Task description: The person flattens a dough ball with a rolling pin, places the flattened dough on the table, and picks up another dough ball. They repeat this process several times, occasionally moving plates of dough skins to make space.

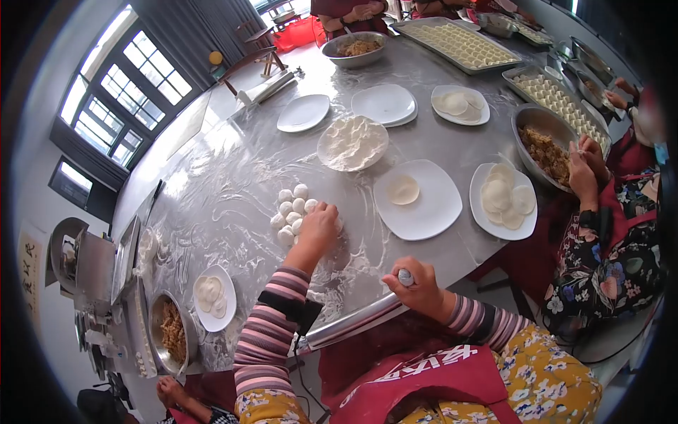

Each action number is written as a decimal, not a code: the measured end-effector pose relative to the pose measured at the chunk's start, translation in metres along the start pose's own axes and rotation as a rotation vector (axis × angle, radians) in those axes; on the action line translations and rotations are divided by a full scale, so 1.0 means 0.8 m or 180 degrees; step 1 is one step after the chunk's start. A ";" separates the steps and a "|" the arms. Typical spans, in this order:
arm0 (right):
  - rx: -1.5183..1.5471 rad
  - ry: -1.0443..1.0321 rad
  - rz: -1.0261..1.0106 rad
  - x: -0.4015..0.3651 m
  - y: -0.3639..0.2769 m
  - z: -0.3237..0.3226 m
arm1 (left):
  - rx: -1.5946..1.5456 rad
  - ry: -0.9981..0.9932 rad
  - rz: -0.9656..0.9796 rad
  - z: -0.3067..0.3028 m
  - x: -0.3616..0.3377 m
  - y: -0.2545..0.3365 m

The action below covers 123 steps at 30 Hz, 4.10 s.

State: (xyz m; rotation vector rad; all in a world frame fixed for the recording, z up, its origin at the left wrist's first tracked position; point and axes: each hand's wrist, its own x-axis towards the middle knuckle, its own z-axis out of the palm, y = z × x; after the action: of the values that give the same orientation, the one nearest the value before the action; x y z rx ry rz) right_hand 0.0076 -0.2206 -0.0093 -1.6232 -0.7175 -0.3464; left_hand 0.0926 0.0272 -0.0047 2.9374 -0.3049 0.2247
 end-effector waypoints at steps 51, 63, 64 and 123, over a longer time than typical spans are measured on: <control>-0.0573 0.0307 -0.0292 0.023 0.011 0.020 | -0.2511 -0.0838 -0.0849 -0.008 -0.147 0.055; -0.0602 0.0128 -0.0117 0.022 0.018 0.019 | -0.2091 -0.0636 -0.0624 -0.009 -0.146 0.054; -0.0502 0.0117 -0.0039 0.021 0.023 0.019 | -0.2179 -0.0761 -0.0624 -0.014 -0.148 0.054; -0.0611 0.0411 0.0036 0.009 0.000 0.020 | -0.2233 -0.0964 -0.0866 -0.013 -0.139 0.060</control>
State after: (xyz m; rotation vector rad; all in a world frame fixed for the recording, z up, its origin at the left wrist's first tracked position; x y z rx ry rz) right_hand 0.0097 -0.2030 -0.0081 -1.7669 -0.5911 -0.5201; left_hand -0.0271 0.0039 -0.0053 2.2658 -0.0063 -0.3090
